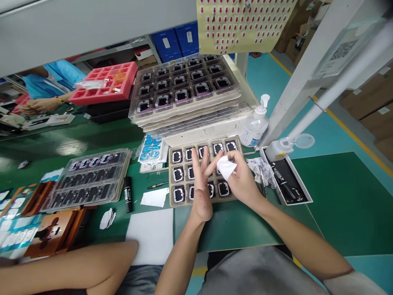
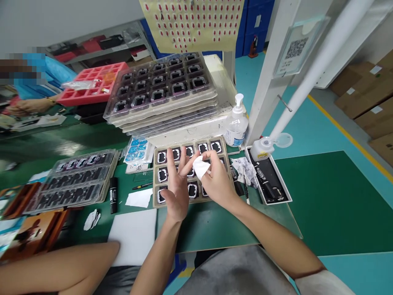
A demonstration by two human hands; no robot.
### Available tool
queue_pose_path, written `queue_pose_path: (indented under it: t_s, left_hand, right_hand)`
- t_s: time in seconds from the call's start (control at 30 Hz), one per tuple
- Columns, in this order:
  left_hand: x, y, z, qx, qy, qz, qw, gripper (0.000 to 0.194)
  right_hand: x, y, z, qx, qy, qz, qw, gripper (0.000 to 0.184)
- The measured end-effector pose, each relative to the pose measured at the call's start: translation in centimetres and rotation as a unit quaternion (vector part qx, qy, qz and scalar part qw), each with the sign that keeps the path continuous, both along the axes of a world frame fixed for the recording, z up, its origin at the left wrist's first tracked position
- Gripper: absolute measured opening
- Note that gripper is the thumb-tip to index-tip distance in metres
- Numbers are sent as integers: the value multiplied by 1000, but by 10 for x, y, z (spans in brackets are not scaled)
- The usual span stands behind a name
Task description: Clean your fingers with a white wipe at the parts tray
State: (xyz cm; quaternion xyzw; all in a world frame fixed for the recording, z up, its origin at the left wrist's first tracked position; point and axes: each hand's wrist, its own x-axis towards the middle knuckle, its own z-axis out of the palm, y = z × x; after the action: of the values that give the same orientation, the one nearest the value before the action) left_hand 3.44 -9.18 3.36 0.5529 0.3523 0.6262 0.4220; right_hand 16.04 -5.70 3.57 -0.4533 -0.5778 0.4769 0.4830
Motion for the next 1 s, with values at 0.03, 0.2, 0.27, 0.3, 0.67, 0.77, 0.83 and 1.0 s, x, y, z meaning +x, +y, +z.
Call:
queue_pose_path:
  t_s: [0.03,0.2,0.27,0.3,0.67,0.77,0.83,1.0]
  left_hand:
    - [1,0,2,-1,-7,-3,1000,102]
    - [3,0,7,-11,-30,-11,999,101]
    - [3,-1,6,-19,-38,-18,999,101]
    - [2,-1,5,-23,-41,-24,999,100]
    - [5,-1,-15,79,149,-6,986,105]
    - [7,-1,-17,80,179,-6,981,107]
    - [7,-2,-16,61,163,-11,985,106]
    - [8,-2,-7,-35,-33,-47,998,97]
  right_hand:
    - [0,1,-1,-9,10,1,1000,25]
    - [2,6,1,-53,64,37,996,40]
    - [3,7,4,-71,71,68,993,38]
    - [4,8,5,-72,70,79,992,37]
    - [-8,4,-4,-16,58,-20,998,43]
    - [-7,6,-7,-11,50,-44,998,49]
    - [-5,8,-6,-5,38,-41,998,50]
    - [0,8,0,38,4,-20,999,43]
